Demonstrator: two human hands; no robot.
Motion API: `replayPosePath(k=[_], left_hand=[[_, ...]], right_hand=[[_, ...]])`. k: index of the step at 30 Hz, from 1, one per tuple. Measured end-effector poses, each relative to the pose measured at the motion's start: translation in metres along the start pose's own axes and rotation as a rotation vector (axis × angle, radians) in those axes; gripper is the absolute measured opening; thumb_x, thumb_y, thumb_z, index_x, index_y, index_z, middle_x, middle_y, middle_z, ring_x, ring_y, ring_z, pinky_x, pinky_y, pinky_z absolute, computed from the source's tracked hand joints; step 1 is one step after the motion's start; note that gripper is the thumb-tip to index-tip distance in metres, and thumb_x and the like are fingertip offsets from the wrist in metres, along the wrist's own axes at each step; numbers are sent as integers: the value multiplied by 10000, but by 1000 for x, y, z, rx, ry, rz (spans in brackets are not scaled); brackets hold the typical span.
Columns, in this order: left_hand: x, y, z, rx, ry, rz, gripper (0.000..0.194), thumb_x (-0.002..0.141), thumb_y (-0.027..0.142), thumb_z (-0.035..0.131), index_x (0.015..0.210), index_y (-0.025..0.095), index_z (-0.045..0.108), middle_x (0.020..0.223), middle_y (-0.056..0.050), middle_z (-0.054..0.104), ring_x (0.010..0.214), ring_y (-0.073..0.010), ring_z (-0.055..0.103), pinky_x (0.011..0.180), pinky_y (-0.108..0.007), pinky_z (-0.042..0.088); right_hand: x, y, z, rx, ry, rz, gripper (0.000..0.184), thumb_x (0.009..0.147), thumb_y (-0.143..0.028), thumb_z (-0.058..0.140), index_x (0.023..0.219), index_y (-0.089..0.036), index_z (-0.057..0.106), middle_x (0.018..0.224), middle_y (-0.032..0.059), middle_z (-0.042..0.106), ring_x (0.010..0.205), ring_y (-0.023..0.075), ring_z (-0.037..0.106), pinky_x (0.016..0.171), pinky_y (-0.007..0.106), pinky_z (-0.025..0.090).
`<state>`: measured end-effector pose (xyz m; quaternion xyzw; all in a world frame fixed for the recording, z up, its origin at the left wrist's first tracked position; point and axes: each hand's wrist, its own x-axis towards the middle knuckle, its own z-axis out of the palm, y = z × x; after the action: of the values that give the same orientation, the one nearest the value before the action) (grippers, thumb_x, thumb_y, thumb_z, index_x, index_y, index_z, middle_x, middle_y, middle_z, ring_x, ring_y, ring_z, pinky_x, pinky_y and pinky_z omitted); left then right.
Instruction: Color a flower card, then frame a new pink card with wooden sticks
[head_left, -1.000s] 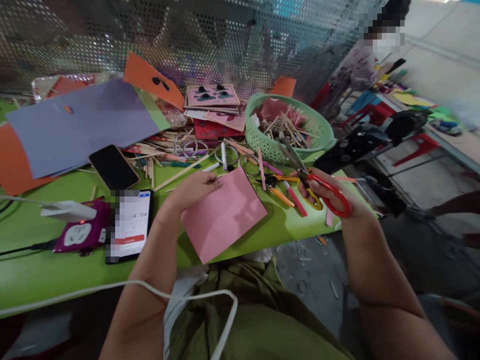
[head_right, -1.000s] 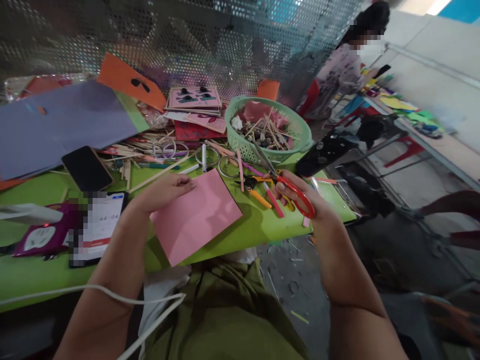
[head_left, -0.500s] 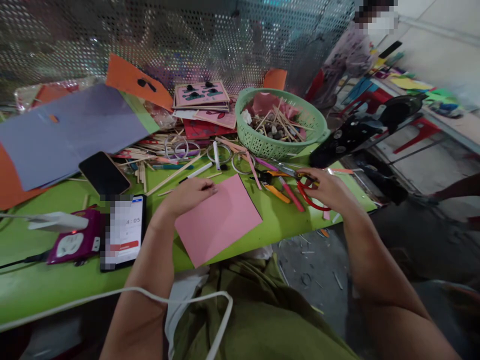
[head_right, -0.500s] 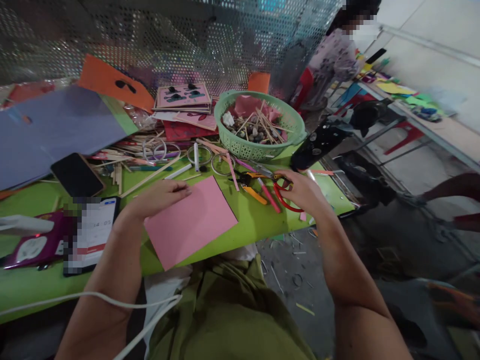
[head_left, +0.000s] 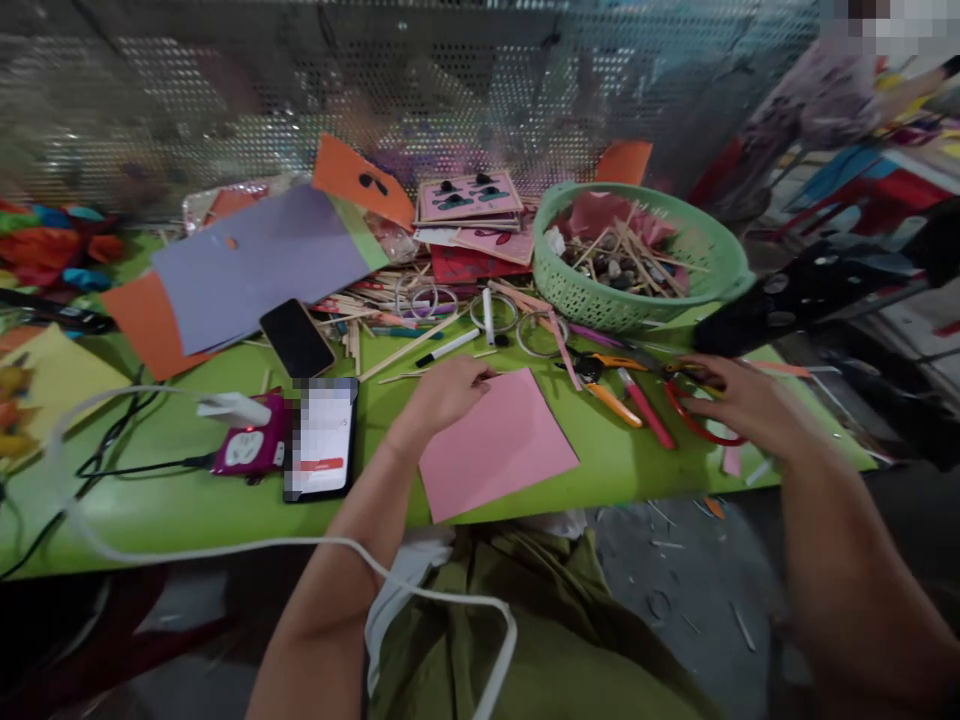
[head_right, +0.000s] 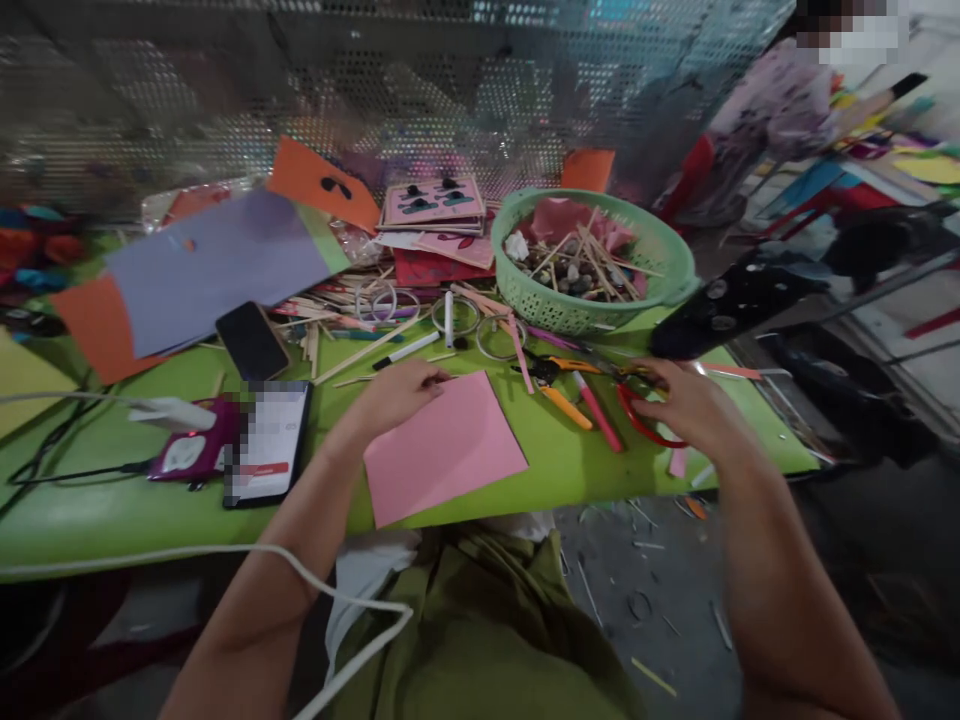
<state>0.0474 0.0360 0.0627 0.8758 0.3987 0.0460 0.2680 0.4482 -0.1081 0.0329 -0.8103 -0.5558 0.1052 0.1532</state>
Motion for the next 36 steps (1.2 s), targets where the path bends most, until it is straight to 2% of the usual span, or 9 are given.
replayPosePath(k=[2,4,7,9,14,17,21,30,36], left_hand=[[-5,0,-4,-12,57,-10,328,971,157,517,1159,174,786,1211,-110,798,1158,-272,718,1010,-372,537],[-15,-2,-10,-45,149,-39,311,984,149,518,1149,170,781,1184,-111,795,1123,-262,721,1006,-374,540],[-34,-8,-15,-92,326,-97,273,1012,178,535,1149,178,771,1199,-113,780,1110,-250,715,1009,-375,535],[-47,-12,-14,-79,387,-146,248,1021,186,545,1123,188,771,1206,-111,776,1155,-259,698,1031,-391,523],[-58,-22,-1,94,401,-258,250,1009,156,564,1127,224,774,1257,-106,770,1267,-305,640,1109,-488,462],[-53,-25,4,201,368,-275,281,1006,125,539,1132,220,772,1249,-130,758,1270,-316,633,1107,-506,450],[-50,-23,4,272,315,-288,285,1031,137,492,1098,196,763,1214,-152,749,1241,-328,645,1065,-512,468],[-50,-21,5,327,331,-279,293,1033,119,442,1056,166,730,1203,-185,732,1257,-342,623,1028,-491,480],[-53,-11,7,234,353,-225,241,1059,168,453,1065,190,693,1136,-137,762,1139,-304,681,1003,-457,479]], right_hand=[[2,7,-2,100,-32,-39,508,747,-478,720,1222,-298,697,1136,145,777,1046,413,737,881,548,589],[-4,4,-7,40,49,-79,470,757,-550,725,1154,-298,717,1076,175,773,969,434,724,828,617,571],[-26,-23,-12,-100,259,-129,411,862,-622,657,1125,-317,737,1088,195,740,1000,445,702,831,658,546],[-45,-52,-8,-60,275,-217,334,959,-571,578,1145,-338,730,1107,169,749,1055,424,707,888,643,543],[-80,-119,36,246,211,-471,183,1000,-426,632,1067,-304,751,986,96,796,862,316,758,793,510,617],[-89,-140,70,318,164,-619,174,991,-361,651,1102,-295,767,1065,92,814,990,307,768,866,494,629],[-93,-146,92,199,129,-743,285,978,-320,649,1234,-284,769,1265,108,799,1125,322,750,944,533,605],[-93,-145,93,202,123,-731,373,981,-303,633,1331,-321,761,1296,89,805,1158,321,763,1001,577,606],[-95,-146,94,222,124,-698,361,975,-284,644,1309,-331,772,1304,77,804,1157,315,765,998,573,602]])
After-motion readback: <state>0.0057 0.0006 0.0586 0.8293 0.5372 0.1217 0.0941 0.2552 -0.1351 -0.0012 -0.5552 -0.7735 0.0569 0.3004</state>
